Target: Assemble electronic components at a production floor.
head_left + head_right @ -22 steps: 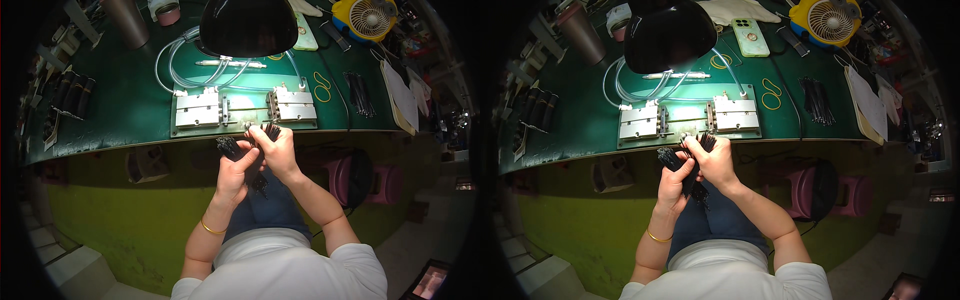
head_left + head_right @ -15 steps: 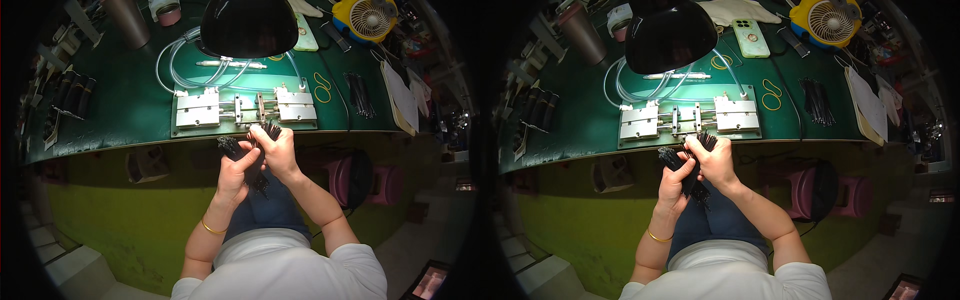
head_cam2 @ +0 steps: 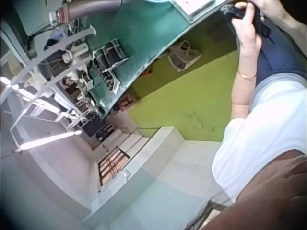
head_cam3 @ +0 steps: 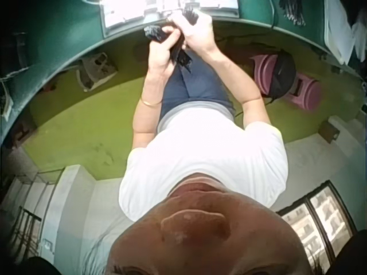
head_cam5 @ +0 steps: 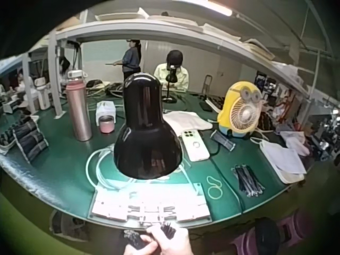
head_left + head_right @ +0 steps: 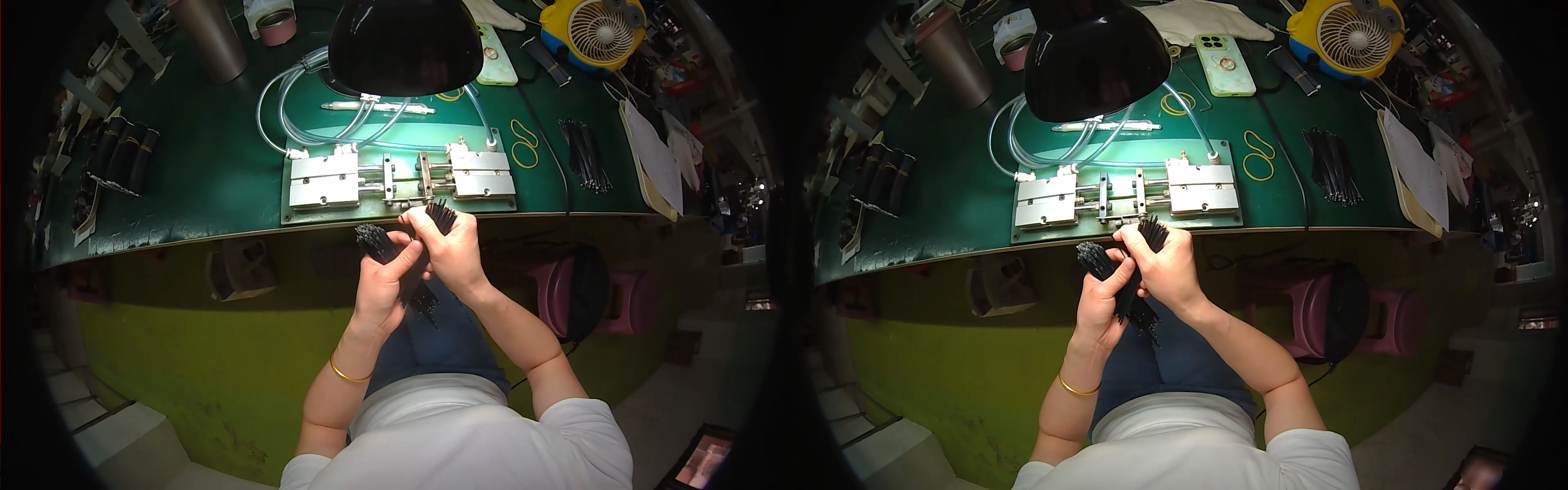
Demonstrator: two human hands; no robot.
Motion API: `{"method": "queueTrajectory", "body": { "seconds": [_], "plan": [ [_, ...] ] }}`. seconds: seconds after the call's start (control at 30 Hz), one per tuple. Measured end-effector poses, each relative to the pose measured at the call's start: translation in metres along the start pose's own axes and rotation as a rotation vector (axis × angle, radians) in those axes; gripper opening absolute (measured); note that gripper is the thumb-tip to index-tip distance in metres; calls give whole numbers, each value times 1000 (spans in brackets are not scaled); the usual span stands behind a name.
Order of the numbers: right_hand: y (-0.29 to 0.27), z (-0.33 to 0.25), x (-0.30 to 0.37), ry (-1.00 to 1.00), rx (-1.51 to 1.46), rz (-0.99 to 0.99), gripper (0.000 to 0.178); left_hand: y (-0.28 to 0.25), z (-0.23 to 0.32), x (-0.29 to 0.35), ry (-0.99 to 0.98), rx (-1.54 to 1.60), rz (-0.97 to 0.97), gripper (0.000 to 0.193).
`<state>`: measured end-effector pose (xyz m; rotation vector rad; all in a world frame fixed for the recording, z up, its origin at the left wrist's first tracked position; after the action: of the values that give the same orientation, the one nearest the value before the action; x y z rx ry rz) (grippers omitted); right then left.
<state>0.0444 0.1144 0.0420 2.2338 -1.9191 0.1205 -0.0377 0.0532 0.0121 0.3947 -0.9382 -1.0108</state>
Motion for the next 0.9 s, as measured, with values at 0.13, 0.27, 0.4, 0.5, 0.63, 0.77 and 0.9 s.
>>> {"method": "queueTrajectory", "body": {
  "seconds": [0.13,0.27,0.4,0.5,0.63,0.77,0.9],
  "plan": [
    [-1,0,-1,27,10,8,21,-1,-1,-2,-2,13,-7,9],
    [-2,1,-4,50,-9,2,21,-2,-2,-3,-6,2,-22,9],
    [-2,1,-4,81,-53,4,22,0,-1,-3,-18,16,-32,8],
    [-1,0,-3,80,-56,-6,22,2,0,-1,-31,34,-19,8],
    [-1,-1,0,39,-26,-43,23,3,-1,0,-27,24,-12,8],
    [0,-3,4,10,-20,-54,22,2,-1,1,8,25,-40,9],
    [2,-2,5,20,0,-7,20,3,-2,3,29,-8,9,8]
  ]
}}
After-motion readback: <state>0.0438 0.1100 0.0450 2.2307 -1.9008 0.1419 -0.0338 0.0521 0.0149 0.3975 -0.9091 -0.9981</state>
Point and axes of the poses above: each hand's wrist, its own x-axis away from the middle knuckle, its own y-axis out of the palm, z = x × y, the point moved 1 cm from there along -x, towards the middle knuckle, and after that the axes turned 10 degrees about z, right-handed, at the moved point
